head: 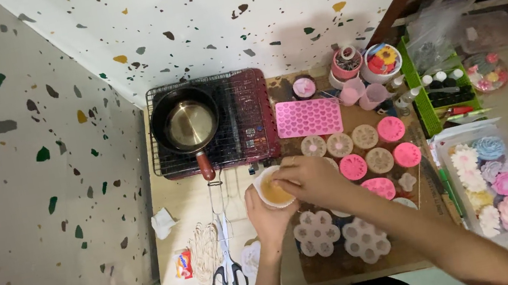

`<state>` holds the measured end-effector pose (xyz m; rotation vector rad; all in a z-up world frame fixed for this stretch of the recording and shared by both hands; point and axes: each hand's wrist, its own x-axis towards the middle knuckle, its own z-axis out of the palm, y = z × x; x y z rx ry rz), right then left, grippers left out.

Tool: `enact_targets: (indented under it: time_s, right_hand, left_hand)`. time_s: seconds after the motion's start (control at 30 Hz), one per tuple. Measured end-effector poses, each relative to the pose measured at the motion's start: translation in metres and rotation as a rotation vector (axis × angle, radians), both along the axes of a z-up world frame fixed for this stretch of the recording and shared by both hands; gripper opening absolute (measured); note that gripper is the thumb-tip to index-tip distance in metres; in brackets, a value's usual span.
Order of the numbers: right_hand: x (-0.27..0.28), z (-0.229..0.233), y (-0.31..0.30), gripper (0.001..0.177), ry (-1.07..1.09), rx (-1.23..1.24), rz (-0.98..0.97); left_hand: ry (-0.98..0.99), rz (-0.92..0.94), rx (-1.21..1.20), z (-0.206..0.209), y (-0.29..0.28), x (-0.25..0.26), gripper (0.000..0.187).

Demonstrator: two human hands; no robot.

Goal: Mixing fragrance oils and dyes into melted wax and preparing molds for candle making.

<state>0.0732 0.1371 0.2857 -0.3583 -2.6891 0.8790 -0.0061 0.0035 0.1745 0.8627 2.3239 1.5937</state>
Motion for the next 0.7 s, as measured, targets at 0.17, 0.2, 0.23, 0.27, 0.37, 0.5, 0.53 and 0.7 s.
enact_targets:
  time_s: [0.17, 0.2, 0.23, 0.27, 0.37, 0.5, 0.53, 0.7]
  right_hand:
    - [0.026, 0.079, 0.011, 0.018, 0.085, -0.088, 0.06]
    - [0.032, 0.099, 0.012, 0.017, 0.11, 0.021, 0.11]
    - [0.038, 0.119, 0.013, 0.017, 0.134, 0.131, 0.159]
    - [0.044, 0.132, 0.01, 0.017, 0.134, 0.131, 0.16]
    - [0.062, 0.16, 0.001, 0.012, 0.127, 0.362, 0.163]
    - [0.077, 0.189, -0.004, 0.012, 0.107, 0.179, 0.203]
    - [0.079, 0.2, -0.005, 0.012, 0.148, 0.312, 0.168]
    - [0.106, 0.221, -0.008, 0.012, 0.082, 0.167, 0.208]
  left_hand:
    - [-0.098, -0.117, -0.009, 0.098, -0.003, 0.01, 0.078]
    - [-0.03, -0.159, -0.002, 0.107, -0.003, 0.012, 0.08]
    - [0.037, -0.202, 0.006, 0.115, -0.004, 0.015, 0.081]
    - [0.037, -0.201, 0.006, 0.124, -0.004, 0.017, 0.081]
    - [-0.035, -0.285, -0.025, 0.146, -0.007, 0.026, 0.077]
    - [0.04, -0.36, 0.031, 0.166, -0.007, 0.036, 0.086]
    - [0.033, -0.38, 0.05, 0.17, -0.007, 0.038, 0.088]
    - [0.023, -0.442, 0.028, 0.201, -0.016, 0.053, 0.092]
